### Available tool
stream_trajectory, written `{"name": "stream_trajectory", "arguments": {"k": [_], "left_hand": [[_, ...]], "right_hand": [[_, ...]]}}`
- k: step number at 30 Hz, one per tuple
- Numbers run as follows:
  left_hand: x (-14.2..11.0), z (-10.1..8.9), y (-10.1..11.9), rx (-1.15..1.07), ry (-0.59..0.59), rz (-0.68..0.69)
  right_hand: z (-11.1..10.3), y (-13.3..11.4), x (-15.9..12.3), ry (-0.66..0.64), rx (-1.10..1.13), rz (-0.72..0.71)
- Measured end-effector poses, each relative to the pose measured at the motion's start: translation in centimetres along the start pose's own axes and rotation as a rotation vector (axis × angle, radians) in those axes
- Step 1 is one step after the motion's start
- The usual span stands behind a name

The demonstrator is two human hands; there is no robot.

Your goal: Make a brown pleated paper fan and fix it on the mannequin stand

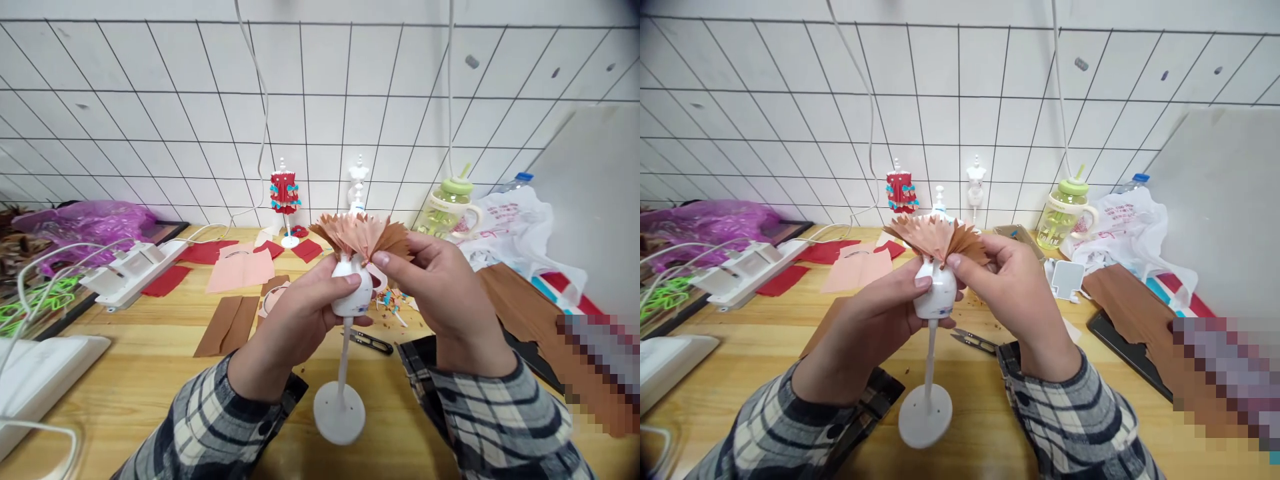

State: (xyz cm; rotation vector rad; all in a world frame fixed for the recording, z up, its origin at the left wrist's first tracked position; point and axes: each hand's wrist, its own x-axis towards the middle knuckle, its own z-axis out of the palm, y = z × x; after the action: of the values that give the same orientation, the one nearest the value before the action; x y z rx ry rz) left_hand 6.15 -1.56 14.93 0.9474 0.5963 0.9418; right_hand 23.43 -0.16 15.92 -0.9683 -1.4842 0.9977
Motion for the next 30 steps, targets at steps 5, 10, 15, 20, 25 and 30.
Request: {"name": "stream_trajectory", "arguments": {"k": [5,10,15,20,25,30], "left_hand": [[-0.1,0.4,-0.1,0.070,0.043,0.112],[0.1,0.6,-0.5,0.043,0.081,0.144],[0.4,0.6,-1.1,0.118,0.150,0.152],[0.7,0.3,-1.4,0.208,0.169,0.143],[0.7,0.5,-1.4,0.238,0.180,0.097],[0.7,0.5,-1.6,0.254,0.171,0.098]], "right_hand": [[1.2,0.4,-0.2,0.112,0.052,-0.046],[2.5,1.0,-0.1,0.120,0.179,-0.049],[2.6,0.9,-0.1,0.099,0.161,-0.024],[2.4,0.3,-0.1,0.044,0.073,0.004],[1.2,-0.5,-0.3,0.011,-0.152,-0.059],[0.4,-1.0,-0.5,0.025,-0.347,-0.044]]}}
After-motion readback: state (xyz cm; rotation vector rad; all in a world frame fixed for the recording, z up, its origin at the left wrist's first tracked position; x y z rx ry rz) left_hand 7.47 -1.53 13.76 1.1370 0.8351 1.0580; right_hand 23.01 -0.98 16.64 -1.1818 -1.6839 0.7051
